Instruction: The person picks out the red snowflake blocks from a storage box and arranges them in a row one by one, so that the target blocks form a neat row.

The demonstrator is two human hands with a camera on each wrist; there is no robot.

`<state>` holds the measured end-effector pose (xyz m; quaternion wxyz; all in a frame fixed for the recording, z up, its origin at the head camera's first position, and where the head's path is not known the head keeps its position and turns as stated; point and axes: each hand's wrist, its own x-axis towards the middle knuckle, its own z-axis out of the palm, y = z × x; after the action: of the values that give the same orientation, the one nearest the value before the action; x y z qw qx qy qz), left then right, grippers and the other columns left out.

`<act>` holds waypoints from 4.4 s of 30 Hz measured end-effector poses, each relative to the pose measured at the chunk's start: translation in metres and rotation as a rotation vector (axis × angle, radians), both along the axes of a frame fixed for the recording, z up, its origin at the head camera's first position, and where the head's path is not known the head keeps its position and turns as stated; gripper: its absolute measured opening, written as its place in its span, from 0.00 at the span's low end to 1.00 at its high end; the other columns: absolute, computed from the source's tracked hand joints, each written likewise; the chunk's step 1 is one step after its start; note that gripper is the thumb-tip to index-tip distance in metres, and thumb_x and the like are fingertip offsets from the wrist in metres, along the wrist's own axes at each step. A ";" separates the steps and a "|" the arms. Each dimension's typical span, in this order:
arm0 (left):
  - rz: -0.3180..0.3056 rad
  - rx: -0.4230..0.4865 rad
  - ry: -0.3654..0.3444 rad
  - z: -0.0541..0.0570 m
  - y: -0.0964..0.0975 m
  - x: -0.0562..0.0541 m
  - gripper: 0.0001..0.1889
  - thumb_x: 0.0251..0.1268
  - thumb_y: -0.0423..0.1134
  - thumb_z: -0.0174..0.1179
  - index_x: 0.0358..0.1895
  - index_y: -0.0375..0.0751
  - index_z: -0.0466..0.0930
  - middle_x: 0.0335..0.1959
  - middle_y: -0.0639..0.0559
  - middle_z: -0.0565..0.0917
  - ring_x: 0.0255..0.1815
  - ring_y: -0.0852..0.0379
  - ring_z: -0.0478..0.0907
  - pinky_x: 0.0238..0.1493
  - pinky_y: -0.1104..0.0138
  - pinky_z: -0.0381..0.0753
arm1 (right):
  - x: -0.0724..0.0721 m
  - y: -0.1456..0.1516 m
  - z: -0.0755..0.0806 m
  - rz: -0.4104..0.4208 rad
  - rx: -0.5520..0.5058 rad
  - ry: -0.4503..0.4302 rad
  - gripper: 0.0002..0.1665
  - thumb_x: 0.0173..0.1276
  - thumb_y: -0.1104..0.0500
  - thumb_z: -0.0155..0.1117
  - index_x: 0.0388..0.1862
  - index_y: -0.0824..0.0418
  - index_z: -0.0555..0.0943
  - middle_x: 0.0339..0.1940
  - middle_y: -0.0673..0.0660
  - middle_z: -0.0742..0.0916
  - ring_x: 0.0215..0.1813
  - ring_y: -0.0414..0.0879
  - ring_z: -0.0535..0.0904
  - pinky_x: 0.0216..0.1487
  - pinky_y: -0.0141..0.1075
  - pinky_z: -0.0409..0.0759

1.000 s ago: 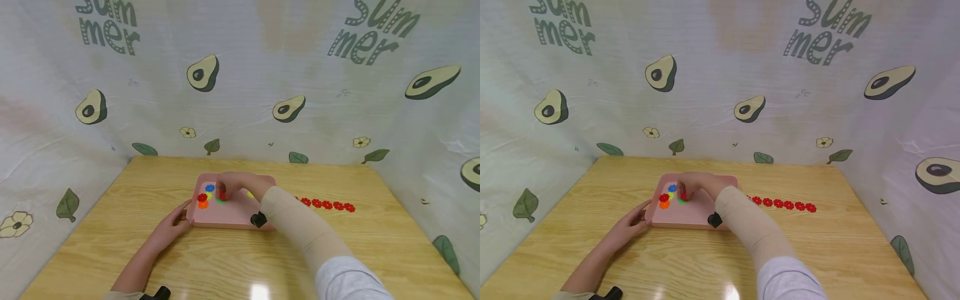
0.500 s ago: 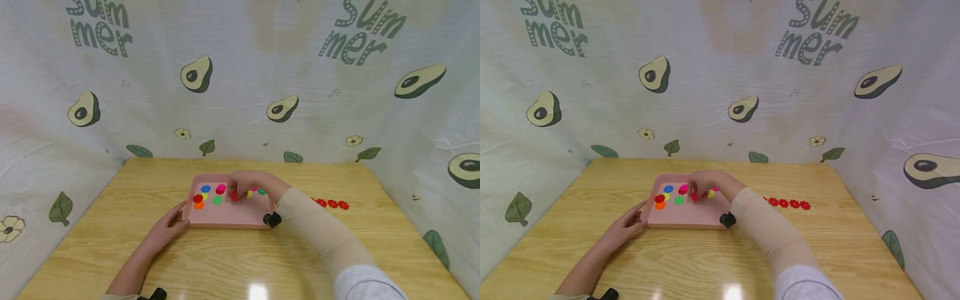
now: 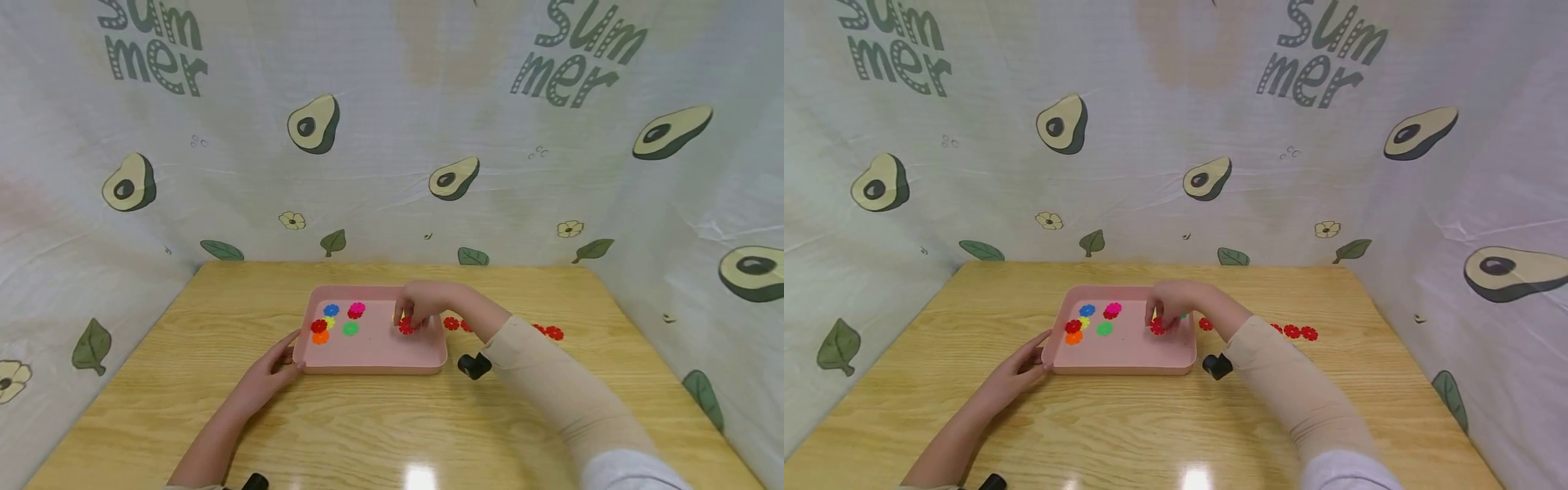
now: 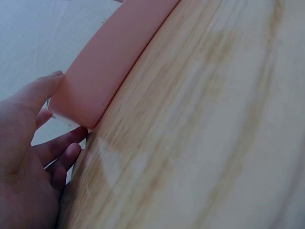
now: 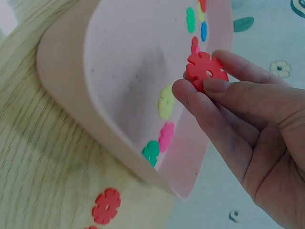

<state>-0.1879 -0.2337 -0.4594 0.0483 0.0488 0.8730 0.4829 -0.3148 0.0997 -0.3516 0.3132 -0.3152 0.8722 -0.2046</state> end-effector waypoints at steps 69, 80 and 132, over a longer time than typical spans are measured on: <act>-0.011 -0.012 0.004 -0.001 -0.002 -0.001 0.36 0.68 0.54 0.60 0.76 0.55 0.58 0.63 0.41 0.74 0.58 0.47 0.69 0.60 0.48 0.64 | 0.054 0.281 -0.034 -0.525 -0.237 0.064 0.17 0.69 0.72 0.53 0.54 0.78 0.77 0.33 0.60 0.82 0.32 0.48 0.76 0.36 0.44 0.79; -0.012 -0.005 0.010 -0.002 -0.002 -0.002 0.36 0.68 0.54 0.60 0.76 0.55 0.58 0.63 0.41 0.73 0.58 0.46 0.69 0.60 0.48 0.64 | 0.055 0.304 -0.049 -0.597 -0.278 0.018 0.16 0.72 0.68 0.54 0.53 0.79 0.76 0.33 0.61 0.83 0.31 0.47 0.77 0.33 0.40 0.79; -0.022 0.005 0.033 -0.002 -0.002 0.000 0.36 0.68 0.51 0.60 0.76 0.53 0.58 0.61 0.41 0.75 0.57 0.46 0.70 0.60 0.47 0.64 | 0.048 0.312 -0.060 -0.529 -0.017 0.292 0.18 0.59 0.65 0.72 0.47 0.71 0.83 0.42 0.62 0.83 0.39 0.51 0.73 0.37 0.41 0.74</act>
<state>-0.1884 -0.2358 -0.4616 0.0388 0.0663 0.8720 0.4834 -0.2663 0.4116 -0.4111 0.1178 -0.1056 0.9581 -0.2388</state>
